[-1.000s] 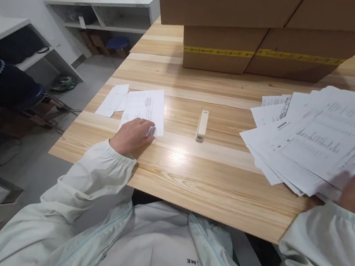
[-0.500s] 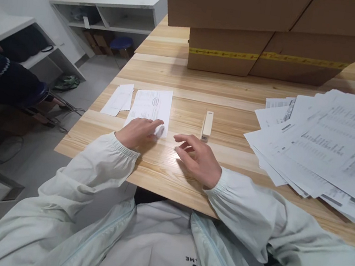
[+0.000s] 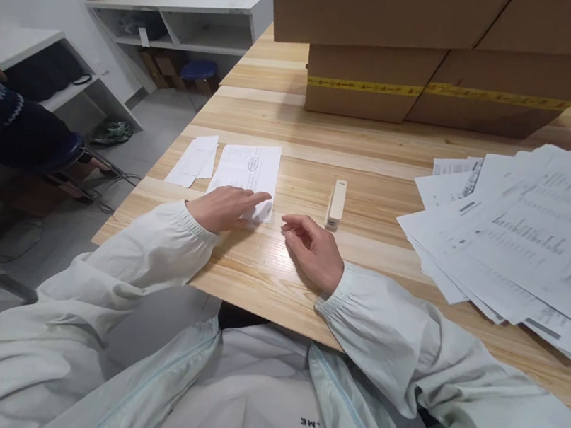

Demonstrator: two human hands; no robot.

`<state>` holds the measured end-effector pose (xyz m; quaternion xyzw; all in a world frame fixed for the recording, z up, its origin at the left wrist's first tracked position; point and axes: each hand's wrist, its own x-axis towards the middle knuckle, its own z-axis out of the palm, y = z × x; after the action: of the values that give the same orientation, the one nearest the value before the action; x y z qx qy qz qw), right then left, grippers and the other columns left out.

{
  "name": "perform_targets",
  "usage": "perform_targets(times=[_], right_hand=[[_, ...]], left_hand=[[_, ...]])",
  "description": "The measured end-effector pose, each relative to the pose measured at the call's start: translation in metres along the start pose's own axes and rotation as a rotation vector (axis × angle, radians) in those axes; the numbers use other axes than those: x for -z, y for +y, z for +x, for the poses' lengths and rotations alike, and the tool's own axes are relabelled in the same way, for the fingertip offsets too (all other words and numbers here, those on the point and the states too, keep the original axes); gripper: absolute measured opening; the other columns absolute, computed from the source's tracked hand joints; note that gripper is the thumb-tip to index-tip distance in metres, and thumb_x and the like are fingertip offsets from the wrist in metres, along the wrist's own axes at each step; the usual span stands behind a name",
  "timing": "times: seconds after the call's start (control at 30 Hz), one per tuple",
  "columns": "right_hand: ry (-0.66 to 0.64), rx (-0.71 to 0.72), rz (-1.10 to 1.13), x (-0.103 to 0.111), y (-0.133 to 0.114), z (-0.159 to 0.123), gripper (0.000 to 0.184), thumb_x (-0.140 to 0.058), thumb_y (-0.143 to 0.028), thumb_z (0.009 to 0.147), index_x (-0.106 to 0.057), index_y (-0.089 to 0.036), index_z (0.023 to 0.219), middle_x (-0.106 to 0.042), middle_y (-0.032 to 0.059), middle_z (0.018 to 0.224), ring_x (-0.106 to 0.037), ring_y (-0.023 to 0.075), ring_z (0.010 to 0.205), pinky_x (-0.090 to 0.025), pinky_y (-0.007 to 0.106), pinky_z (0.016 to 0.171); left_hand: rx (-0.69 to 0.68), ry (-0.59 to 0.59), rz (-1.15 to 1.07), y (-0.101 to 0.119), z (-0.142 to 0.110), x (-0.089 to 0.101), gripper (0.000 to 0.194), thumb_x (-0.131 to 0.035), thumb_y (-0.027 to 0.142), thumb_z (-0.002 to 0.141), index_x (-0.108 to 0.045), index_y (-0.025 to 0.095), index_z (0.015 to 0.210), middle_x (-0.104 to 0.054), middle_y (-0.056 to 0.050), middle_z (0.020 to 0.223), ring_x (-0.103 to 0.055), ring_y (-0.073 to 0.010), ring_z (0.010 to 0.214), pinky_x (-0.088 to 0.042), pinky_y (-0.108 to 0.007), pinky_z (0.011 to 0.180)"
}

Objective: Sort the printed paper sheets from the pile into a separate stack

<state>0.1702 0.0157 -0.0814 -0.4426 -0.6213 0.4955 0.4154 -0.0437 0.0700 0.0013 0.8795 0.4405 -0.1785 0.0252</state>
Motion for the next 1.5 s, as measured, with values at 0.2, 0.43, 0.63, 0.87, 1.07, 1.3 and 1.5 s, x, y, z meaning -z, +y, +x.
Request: perform_targets(times=[0.2, 0.43, 0.63, 0.87, 1.07, 1.3, 1.5], right_hand=[[-0.005, 0.012, -0.021, 0.001, 0.000, 0.000, 0.032, -0.063, -0.039, 0.090, -0.065, -0.020, 0.116, -0.072, 0.0075, 0.104, -0.065, 0.0172, 0.087, -0.053, 0.036, 0.081], [-0.002, 0.026, -0.040, 0.001, -0.001, -0.001, 0.032, -0.062, -0.037, 0.091, -0.065, -0.020, 0.117, -0.072, 0.0071, 0.103, -0.065, 0.0169, 0.087, -0.053, 0.035, 0.080], [0.007, 0.030, -0.050, 0.000, 0.001, 0.000, 0.031, -0.061, -0.038, 0.091, -0.065, -0.020, 0.116, -0.072, 0.0070, 0.102, -0.066, 0.0170, 0.085, -0.054, 0.035, 0.079], [0.110, 0.203, -0.274, -0.002, -0.017, -0.003, 0.031, -0.060, -0.035, 0.093, -0.064, -0.024, 0.121, -0.069, 0.0082, 0.116, -0.064, 0.0154, 0.075, -0.054, 0.033, 0.068], [0.006, 0.305, -0.305, -0.013, -0.019, 0.002, 0.024, -0.063, -0.034, 0.091, -0.073, -0.026, 0.111, -0.075, 0.0056, 0.109, -0.068, 0.0175, 0.072, -0.056, 0.038, 0.076], [0.384, 0.174, 0.106, -0.012, -0.016, 0.013, 0.024, -0.064, -0.046, 0.092, -0.074, -0.024, 0.097, -0.076, 0.0022, 0.088, -0.074, 0.0208, 0.082, -0.063, 0.040, 0.079], [0.148, 0.547, -0.162, -0.013, -0.018, -0.008, 0.026, -0.055, -0.017, 0.094, -0.072, -0.027, 0.111, -0.073, 0.0059, 0.122, -0.070, 0.0216, 0.114, -0.058, 0.042, 0.101]], left_hand=[[-0.015, 0.077, 0.084, 0.001, 0.005, -0.011, 0.044, -0.042, 0.004, 0.093, -0.047, 0.018, 0.134, -0.067, -0.013, 0.108, -0.066, -0.0246, 0.096, -0.046, -0.032, 0.073], [0.017, 0.140, 0.070, 0.003, 0.001, -0.017, 0.052, -0.042, 0.001, 0.092, -0.045, 0.019, 0.140, -0.066, -0.013, 0.113, -0.064, -0.0240, 0.100, -0.046, -0.030, 0.071], [0.145, 0.286, -0.125, -0.014, 0.001, -0.038, 0.038, -0.044, 0.008, 0.095, -0.059, 0.018, 0.129, -0.075, -0.011, 0.106, -0.069, -0.0236, 0.096, -0.046, -0.032, 0.072], [0.206, 0.406, -0.208, -0.004, -0.011, -0.050, 0.025, -0.047, 0.022, 0.100, -0.070, 0.021, 0.107, -0.079, -0.007, 0.089, -0.072, -0.0210, 0.077, -0.043, -0.030, 0.064], [-0.032, 0.672, -0.245, 0.033, -0.032, -0.039, 0.024, -0.047, 0.026, 0.101, -0.070, 0.020, 0.093, -0.078, -0.006, 0.084, -0.074, -0.0206, 0.084, -0.053, -0.030, 0.071], [0.335, 1.523, -0.824, 0.032, -0.064, -0.031, 0.023, -0.060, 0.036, 0.096, -0.061, 0.021, 0.113, -0.067, -0.011, 0.126, -0.061, -0.0224, 0.126, -0.050, -0.044, 0.107], [0.369, 0.805, -2.008, 0.025, -0.071, -0.056, 0.060, -0.034, 0.062, 0.098, -0.053, 0.019, 0.136, -0.063, -0.019, 0.138, -0.062, -0.0295, 0.127, -0.054, -0.049, 0.101]])
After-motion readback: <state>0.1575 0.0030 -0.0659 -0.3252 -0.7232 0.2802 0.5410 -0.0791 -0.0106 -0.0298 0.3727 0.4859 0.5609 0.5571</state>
